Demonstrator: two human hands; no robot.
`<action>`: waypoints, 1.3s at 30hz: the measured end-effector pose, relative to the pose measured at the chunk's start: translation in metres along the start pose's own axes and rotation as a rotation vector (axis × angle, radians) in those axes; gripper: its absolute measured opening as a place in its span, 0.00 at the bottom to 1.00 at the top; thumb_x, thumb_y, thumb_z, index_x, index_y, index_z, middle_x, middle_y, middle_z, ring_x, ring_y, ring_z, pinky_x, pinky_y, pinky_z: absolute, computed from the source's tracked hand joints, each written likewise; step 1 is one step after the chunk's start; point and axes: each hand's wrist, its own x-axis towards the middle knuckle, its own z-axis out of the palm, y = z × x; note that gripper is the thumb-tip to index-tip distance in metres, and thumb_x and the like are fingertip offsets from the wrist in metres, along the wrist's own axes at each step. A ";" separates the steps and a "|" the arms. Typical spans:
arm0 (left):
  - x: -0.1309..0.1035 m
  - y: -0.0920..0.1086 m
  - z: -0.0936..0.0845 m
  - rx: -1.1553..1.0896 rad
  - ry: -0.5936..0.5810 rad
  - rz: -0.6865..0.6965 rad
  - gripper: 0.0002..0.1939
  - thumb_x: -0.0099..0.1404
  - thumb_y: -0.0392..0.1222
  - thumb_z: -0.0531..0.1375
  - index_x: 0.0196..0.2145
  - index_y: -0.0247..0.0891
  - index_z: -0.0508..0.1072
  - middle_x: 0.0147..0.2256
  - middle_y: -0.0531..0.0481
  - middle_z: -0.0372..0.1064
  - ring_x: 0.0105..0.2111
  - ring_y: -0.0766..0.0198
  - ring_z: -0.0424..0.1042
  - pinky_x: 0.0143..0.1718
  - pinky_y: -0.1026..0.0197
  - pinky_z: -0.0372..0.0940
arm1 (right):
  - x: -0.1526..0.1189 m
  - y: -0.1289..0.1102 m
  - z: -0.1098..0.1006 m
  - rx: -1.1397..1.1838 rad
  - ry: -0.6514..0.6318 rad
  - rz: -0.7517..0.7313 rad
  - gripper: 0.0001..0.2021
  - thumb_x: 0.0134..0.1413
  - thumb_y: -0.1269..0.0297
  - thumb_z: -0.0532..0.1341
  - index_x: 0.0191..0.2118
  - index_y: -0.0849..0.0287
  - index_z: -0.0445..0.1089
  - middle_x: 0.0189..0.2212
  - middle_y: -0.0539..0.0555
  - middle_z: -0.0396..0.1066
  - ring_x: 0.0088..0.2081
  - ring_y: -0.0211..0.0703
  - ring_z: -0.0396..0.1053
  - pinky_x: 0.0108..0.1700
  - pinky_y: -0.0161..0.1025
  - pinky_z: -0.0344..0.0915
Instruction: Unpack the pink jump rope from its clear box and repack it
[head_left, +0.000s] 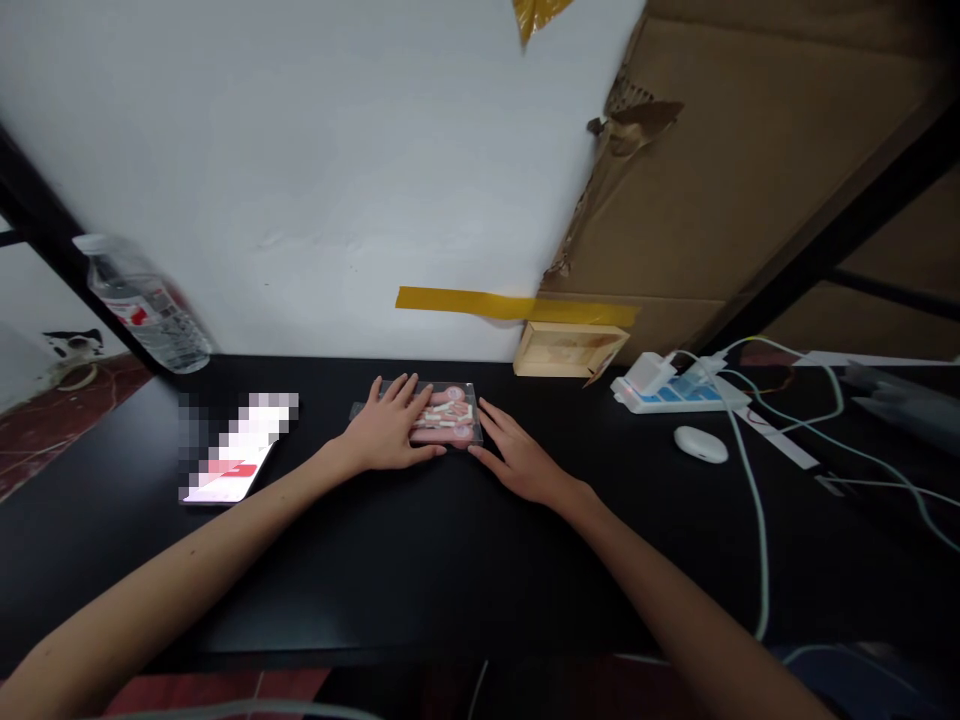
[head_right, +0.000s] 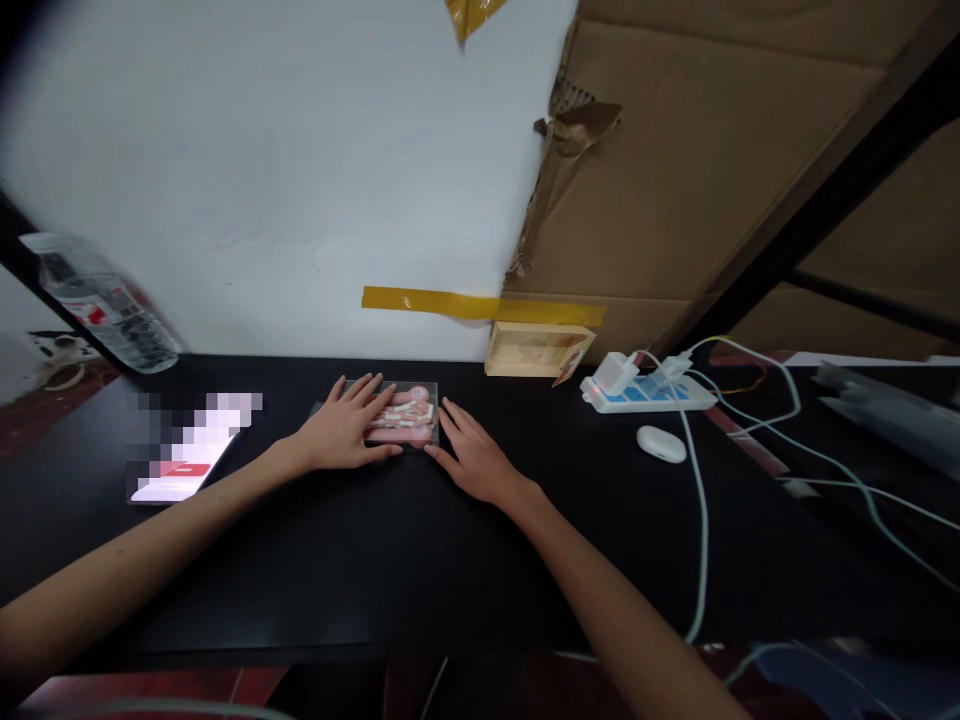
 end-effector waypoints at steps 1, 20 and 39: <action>0.000 0.000 0.000 -0.005 0.000 0.004 0.53 0.62 0.75 0.52 0.70 0.32 0.52 0.69 0.30 0.47 0.69 0.35 0.46 0.67 0.34 0.40 | 0.000 0.000 0.000 -0.009 0.006 -0.002 0.37 0.69 0.43 0.47 0.71 0.65 0.51 0.71 0.67 0.48 0.72 0.56 0.46 0.71 0.56 0.49; 0.001 -0.019 -0.028 -0.117 -0.162 0.121 0.33 0.73 0.62 0.48 0.71 0.54 0.51 0.71 0.47 0.46 0.69 0.39 0.46 0.65 0.30 0.40 | 0.001 0.016 -0.002 -0.117 -0.051 0.059 0.35 0.70 0.43 0.40 0.73 0.59 0.47 0.71 0.60 0.51 0.72 0.57 0.46 0.70 0.60 0.48; -0.002 -0.002 -0.022 -0.310 0.087 0.103 0.24 0.73 0.52 0.49 0.60 0.37 0.67 0.62 0.41 0.65 0.61 0.52 0.66 0.61 0.49 0.62 | 0.003 0.027 -0.004 0.083 0.082 0.087 0.32 0.70 0.44 0.42 0.72 0.53 0.49 0.70 0.57 0.54 0.70 0.55 0.53 0.69 0.62 0.51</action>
